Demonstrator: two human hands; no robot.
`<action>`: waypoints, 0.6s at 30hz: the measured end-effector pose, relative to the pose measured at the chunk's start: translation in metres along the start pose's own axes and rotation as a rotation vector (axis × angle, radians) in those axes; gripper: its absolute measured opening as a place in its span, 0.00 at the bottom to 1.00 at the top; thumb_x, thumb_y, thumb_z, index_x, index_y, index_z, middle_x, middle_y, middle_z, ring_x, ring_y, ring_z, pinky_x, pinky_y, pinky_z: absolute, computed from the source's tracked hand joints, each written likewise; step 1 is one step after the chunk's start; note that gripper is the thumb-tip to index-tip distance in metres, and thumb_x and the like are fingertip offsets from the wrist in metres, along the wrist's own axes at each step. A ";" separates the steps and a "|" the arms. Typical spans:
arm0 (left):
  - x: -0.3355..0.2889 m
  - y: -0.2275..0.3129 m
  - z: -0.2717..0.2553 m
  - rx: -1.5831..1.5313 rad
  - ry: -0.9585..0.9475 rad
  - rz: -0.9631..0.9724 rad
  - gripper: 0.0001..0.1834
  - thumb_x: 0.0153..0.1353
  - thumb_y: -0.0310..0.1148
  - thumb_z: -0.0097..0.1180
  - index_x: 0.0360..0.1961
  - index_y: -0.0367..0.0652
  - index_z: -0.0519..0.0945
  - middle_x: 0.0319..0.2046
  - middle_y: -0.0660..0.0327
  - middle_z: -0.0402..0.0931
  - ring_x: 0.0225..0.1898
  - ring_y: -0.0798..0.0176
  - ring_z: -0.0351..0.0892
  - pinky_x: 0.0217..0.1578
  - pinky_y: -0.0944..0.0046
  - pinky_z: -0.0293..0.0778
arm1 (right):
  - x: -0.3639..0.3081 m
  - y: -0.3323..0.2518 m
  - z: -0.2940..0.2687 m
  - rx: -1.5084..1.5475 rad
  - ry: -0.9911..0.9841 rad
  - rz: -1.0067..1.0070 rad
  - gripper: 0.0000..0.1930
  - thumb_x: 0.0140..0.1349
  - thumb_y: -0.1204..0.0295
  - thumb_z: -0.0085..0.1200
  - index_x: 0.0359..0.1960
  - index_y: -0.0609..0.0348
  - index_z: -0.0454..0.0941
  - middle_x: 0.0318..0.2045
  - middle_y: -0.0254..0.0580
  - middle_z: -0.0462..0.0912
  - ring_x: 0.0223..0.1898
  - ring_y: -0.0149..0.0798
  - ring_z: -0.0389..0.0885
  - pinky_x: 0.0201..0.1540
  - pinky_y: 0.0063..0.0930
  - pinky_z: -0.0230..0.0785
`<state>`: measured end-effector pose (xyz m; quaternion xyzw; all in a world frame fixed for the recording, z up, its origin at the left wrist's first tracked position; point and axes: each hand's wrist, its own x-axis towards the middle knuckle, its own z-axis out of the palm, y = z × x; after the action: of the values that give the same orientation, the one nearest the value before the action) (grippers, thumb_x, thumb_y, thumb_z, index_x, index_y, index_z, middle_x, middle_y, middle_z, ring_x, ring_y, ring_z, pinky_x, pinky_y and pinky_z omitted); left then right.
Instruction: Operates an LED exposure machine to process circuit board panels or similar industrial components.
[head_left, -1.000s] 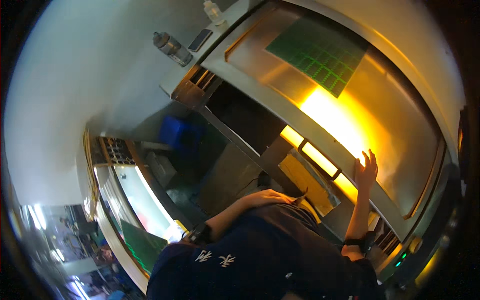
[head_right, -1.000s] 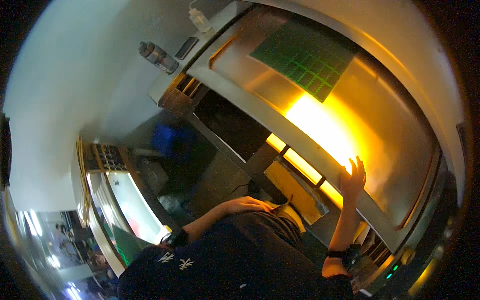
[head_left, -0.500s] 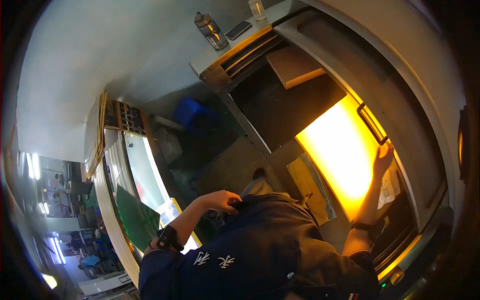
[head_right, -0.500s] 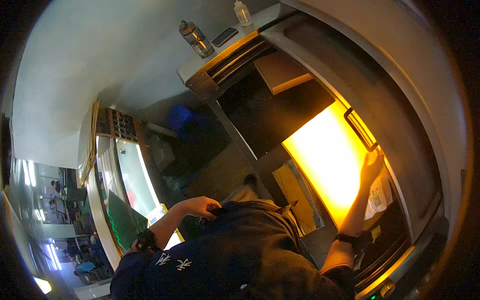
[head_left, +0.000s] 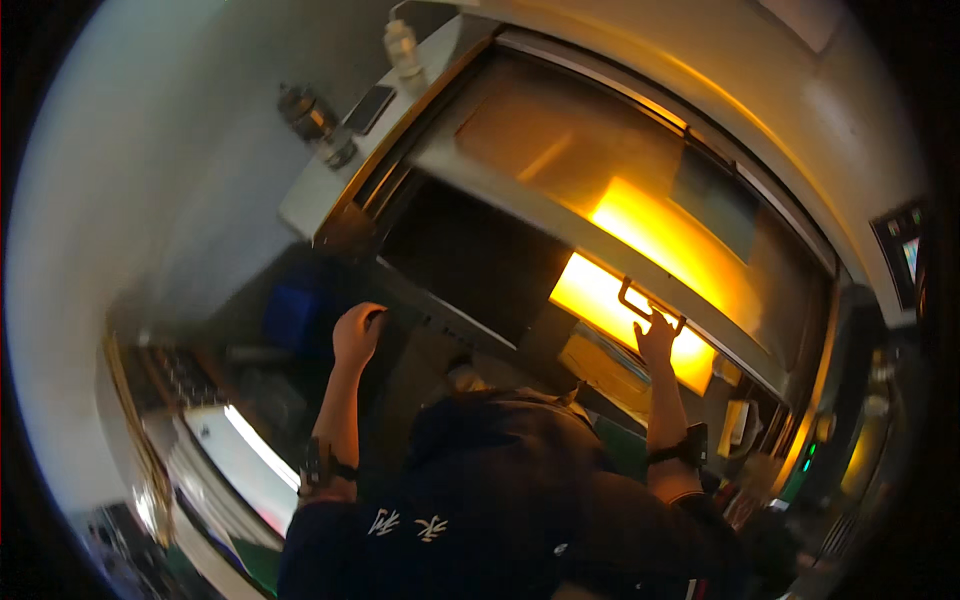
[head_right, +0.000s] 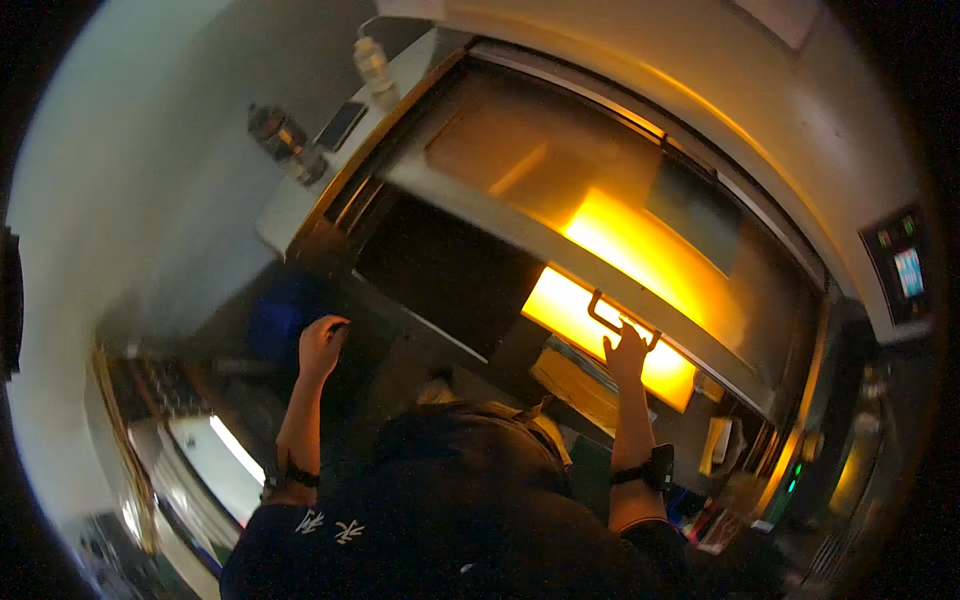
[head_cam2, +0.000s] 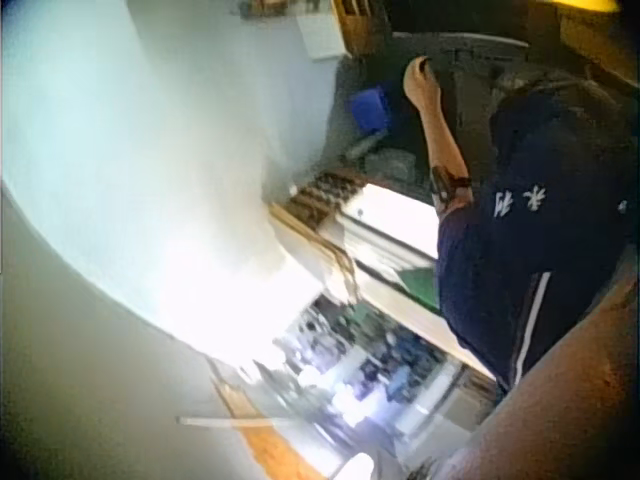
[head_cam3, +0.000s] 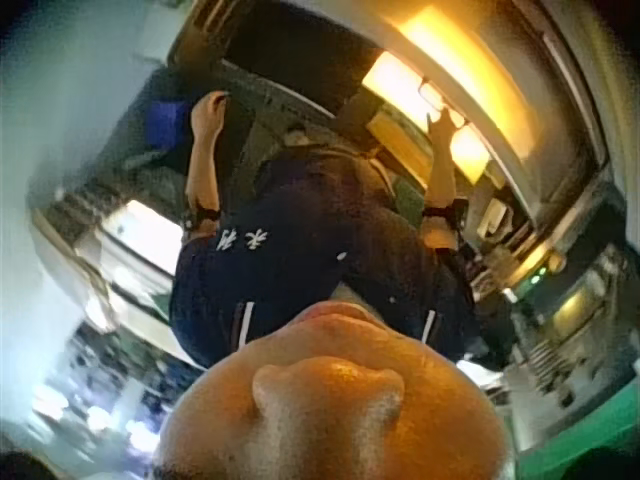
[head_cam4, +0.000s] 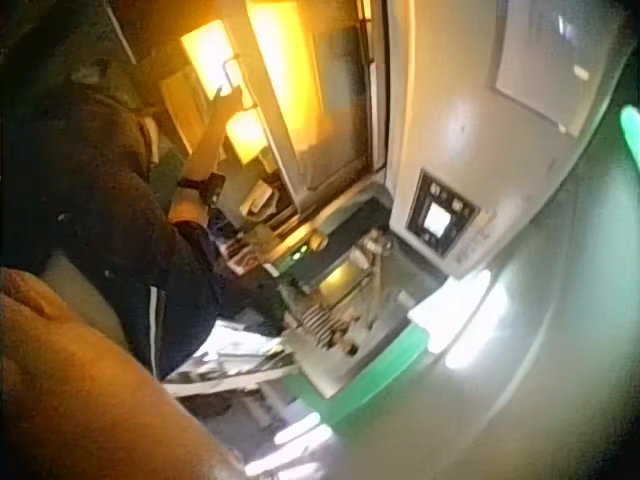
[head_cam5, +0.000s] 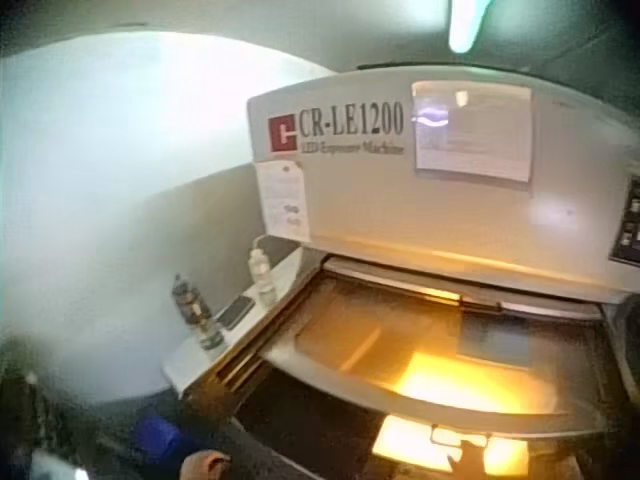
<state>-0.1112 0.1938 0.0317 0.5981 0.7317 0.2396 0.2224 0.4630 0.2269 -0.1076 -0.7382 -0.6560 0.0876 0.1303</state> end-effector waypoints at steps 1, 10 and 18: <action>0.014 -0.024 -0.003 -0.012 -0.026 0.042 0.10 0.57 0.34 0.57 0.37 0.42 0.83 0.33 0.56 0.82 0.36 0.51 0.81 0.38 0.59 0.75 | -0.014 -0.011 0.009 -0.227 -0.030 -0.020 0.30 0.52 0.58 0.64 0.57 0.52 0.71 0.49 0.43 0.78 0.53 0.47 0.75 0.64 0.54 0.56; 0.036 -0.176 0.028 0.363 -0.788 0.028 0.24 0.58 0.36 0.52 0.57 0.46 0.75 0.55 0.56 0.75 0.55 0.53 0.75 0.55 0.55 0.71 | -0.101 -0.111 0.014 -0.032 -0.441 0.345 0.24 0.49 0.48 0.63 0.31 0.61 0.83 0.31 0.56 0.84 0.37 0.53 0.83 0.41 0.47 0.73; 0.054 -0.086 0.083 -0.122 -1.159 0.486 0.40 0.58 0.54 0.57 0.64 0.36 0.66 0.55 0.43 0.72 0.55 0.46 0.74 0.52 0.53 0.72 | -0.185 -0.173 -0.036 -0.146 -0.363 0.346 0.33 0.51 0.44 0.61 0.46 0.62 0.79 0.36 0.59 0.83 0.40 0.59 0.82 0.42 0.48 0.72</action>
<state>-0.1361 0.2389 -0.0889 0.7661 0.3207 -0.0382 0.5557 0.2874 0.0591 -0.0276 -0.8191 -0.5371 0.1920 -0.0601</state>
